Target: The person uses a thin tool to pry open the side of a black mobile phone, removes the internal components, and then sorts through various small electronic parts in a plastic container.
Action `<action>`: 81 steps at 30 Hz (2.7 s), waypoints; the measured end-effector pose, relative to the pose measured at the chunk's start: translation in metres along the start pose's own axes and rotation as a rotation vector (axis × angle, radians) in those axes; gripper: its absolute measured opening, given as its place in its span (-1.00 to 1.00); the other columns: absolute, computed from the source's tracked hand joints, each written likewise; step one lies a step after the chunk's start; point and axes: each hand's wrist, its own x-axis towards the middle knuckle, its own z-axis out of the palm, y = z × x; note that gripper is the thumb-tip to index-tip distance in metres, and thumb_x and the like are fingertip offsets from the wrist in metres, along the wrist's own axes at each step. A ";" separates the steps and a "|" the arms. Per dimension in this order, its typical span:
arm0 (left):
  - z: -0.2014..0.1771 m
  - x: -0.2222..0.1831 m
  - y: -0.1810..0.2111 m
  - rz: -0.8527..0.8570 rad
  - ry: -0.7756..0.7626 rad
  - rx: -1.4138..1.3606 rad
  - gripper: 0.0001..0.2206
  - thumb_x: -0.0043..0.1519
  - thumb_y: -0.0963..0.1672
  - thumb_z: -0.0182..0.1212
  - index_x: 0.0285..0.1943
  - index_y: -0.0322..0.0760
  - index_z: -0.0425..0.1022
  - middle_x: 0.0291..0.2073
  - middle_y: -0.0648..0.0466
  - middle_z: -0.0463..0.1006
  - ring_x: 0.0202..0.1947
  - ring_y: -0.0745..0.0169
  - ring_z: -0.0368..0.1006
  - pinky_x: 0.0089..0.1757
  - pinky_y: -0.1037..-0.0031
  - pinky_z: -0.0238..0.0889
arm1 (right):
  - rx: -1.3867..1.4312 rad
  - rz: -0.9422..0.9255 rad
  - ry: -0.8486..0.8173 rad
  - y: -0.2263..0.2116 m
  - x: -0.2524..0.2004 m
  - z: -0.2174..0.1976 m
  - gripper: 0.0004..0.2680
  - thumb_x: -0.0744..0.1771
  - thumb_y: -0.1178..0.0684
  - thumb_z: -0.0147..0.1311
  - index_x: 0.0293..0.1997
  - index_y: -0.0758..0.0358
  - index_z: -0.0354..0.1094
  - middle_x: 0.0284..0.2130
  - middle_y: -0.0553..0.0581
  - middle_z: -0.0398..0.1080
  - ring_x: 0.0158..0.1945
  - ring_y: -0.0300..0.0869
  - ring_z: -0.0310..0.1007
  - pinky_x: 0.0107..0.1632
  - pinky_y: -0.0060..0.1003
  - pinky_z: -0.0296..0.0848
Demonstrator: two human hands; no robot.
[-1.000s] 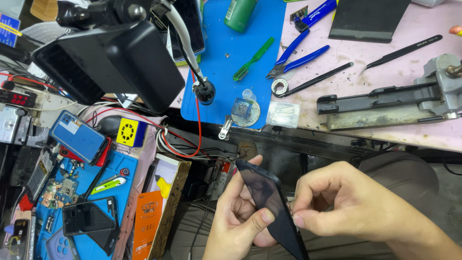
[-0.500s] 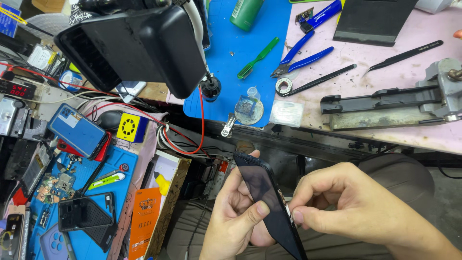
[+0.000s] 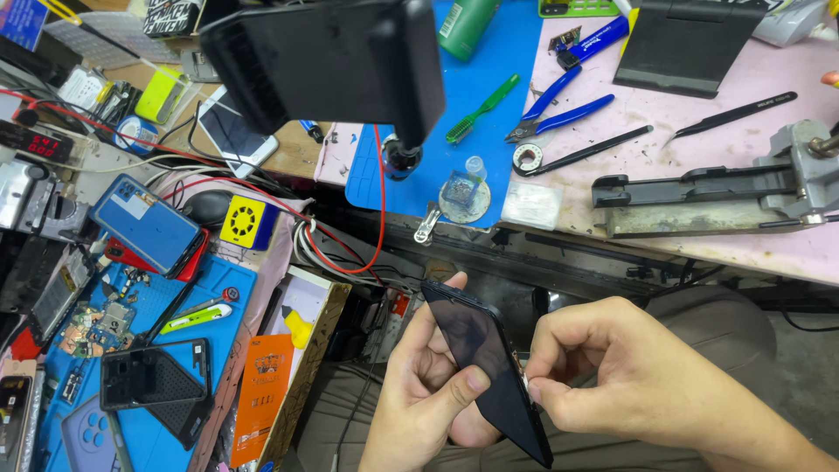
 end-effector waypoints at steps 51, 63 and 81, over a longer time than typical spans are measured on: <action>-0.212 -0.195 0.045 0.461 0.144 -0.383 -0.35 0.23 -0.25 0.26 0.52 -0.36 0.08 0.15 0.01 0.49 0.12 0.25 0.44 0.13 0.38 0.31 | -0.734 -0.120 0.027 -0.077 0.153 0.266 -0.80 0.23 0.09 0.28 -0.15 0.36 0.57 -0.38 0.07 0.60 -0.32 -0.28 0.51 -0.25 -0.36 0.51; -0.271 -0.275 0.034 0.677 0.674 -0.562 -0.41 0.23 -0.28 0.08 0.49 -0.30 0.06 0.07 -0.08 0.52 0.06 0.09 0.48 0.00 0.25 0.37 | -1.528 -0.870 -0.145 -0.021 0.290 0.383 -0.45 0.17 -0.22 0.35 0.20 0.20 0.31 0.18 0.47 0.23 0.19 0.30 0.23 0.20 0.13 0.25; -0.244 -0.206 0.076 0.746 0.398 -0.613 -0.12 0.21 -0.21 0.19 0.63 0.20 -0.34 -0.08 -0.01 0.48 -0.02 0.08 0.48 0.00 0.12 0.42 | 0.324 -0.184 -0.600 -0.049 0.203 0.291 -0.41 0.28 -0.20 0.07 0.44 0.28 0.09 0.36 0.35 0.17 0.28 0.03 0.24 0.14 -0.14 0.25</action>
